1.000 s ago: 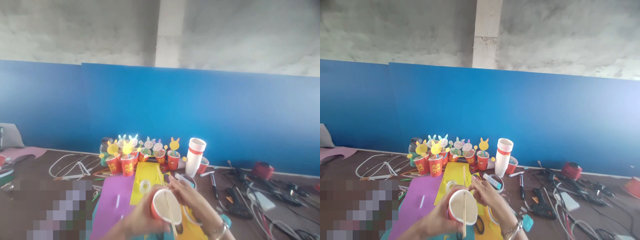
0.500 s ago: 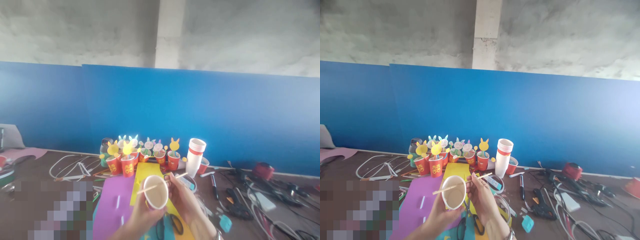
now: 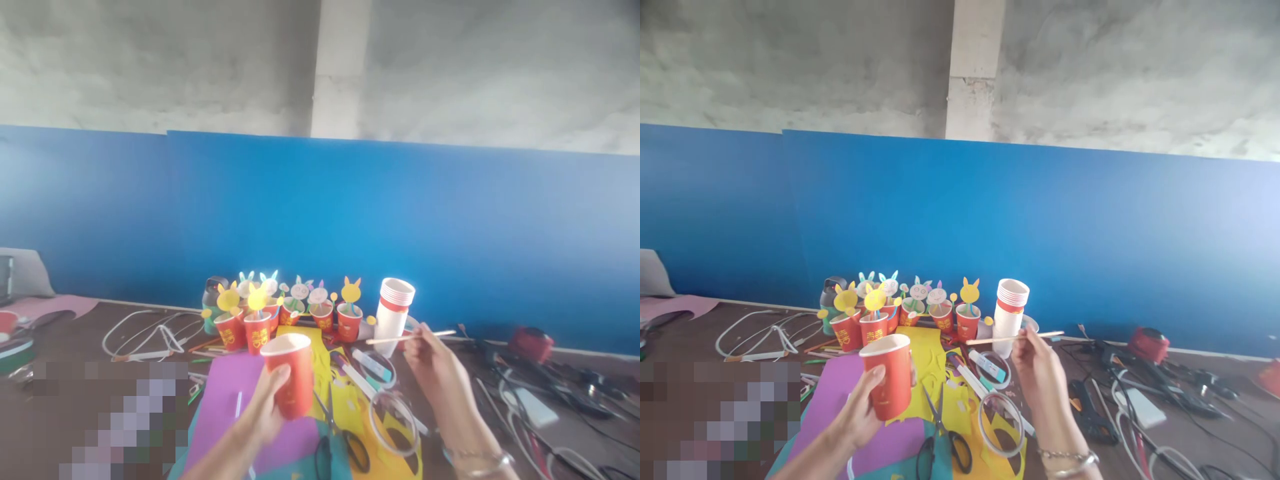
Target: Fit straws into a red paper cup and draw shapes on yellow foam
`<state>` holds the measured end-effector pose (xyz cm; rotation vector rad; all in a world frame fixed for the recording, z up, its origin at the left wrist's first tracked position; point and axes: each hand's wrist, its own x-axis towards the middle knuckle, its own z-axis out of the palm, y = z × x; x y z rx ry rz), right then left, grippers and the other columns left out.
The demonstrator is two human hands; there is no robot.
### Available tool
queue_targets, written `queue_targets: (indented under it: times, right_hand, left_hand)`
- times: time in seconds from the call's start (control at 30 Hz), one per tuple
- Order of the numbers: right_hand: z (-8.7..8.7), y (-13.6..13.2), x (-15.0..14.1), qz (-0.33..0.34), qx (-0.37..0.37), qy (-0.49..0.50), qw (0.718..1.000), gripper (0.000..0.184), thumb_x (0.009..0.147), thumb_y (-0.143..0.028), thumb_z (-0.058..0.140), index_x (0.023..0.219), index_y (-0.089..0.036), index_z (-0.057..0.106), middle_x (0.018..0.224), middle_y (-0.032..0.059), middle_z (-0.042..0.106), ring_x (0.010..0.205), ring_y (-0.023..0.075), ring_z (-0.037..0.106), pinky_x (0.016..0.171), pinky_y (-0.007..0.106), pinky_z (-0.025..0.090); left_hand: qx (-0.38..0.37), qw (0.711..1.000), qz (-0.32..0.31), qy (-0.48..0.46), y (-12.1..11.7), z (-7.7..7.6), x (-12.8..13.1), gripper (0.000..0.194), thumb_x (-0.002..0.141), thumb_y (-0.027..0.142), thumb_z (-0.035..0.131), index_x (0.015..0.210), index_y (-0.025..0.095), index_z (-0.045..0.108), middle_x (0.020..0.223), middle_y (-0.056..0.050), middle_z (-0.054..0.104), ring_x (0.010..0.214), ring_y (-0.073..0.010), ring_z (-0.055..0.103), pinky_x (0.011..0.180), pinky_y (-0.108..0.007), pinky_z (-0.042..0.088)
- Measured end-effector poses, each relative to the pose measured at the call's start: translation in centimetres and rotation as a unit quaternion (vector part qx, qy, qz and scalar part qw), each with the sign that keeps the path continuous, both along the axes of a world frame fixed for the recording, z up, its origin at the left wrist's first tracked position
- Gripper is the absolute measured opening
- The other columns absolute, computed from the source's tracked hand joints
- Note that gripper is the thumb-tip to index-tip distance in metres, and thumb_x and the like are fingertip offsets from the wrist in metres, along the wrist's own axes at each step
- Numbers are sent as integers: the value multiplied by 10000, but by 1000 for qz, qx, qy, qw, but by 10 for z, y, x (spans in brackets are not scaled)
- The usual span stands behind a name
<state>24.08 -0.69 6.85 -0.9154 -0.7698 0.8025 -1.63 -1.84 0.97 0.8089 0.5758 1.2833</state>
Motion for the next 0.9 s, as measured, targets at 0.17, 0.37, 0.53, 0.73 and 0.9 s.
queue_targets:
  times: [0.17,0.37,0.53,0.73,0.9]
  right_hand:
    - [7,-2,4,2,-14,56,998,257,687,-395,765,721,-183,625,595,-37,554,494,96,491,434,202,421]
    - [7,-20,-43,76,-38,-186,979,417,791,-577,622,638,-191,583,639,5,586,615,151,537,567,247,433]
    - [6,-38,-76,138,-54,-377,914,405,920,-544,437,821,-185,596,665,-7,548,607,143,495,547,238,379]
    - [-12,-29,-70,101,-129,-569,806,312,974,-306,326,941,-179,609,895,90,680,855,220,632,748,290,445]
    - [-37,-12,-58,78,-199,-721,659,290,895,-98,383,830,-154,660,909,132,703,856,247,657,744,308,435]
  left_hand:
    - [-61,990,-105,-69,4,-1,-3,485,643,532,776,917,137,704,888,-102,722,755,-237,684,746,-353,514]
    - [-101,981,-120,-112,4,-1,0,494,655,543,772,913,126,715,861,-87,727,737,-230,685,748,-362,521]
    - [-116,981,-115,-104,3,2,3,457,755,513,700,943,97,714,878,-107,738,755,-238,699,770,-369,528]
    - [-120,983,-87,-111,9,-9,0,464,709,511,751,957,123,697,860,-89,751,748,-236,712,767,-369,559]
    - [-153,985,-12,-84,18,-20,-3,364,758,420,744,952,123,660,837,-86,743,825,-257,724,829,-376,557]
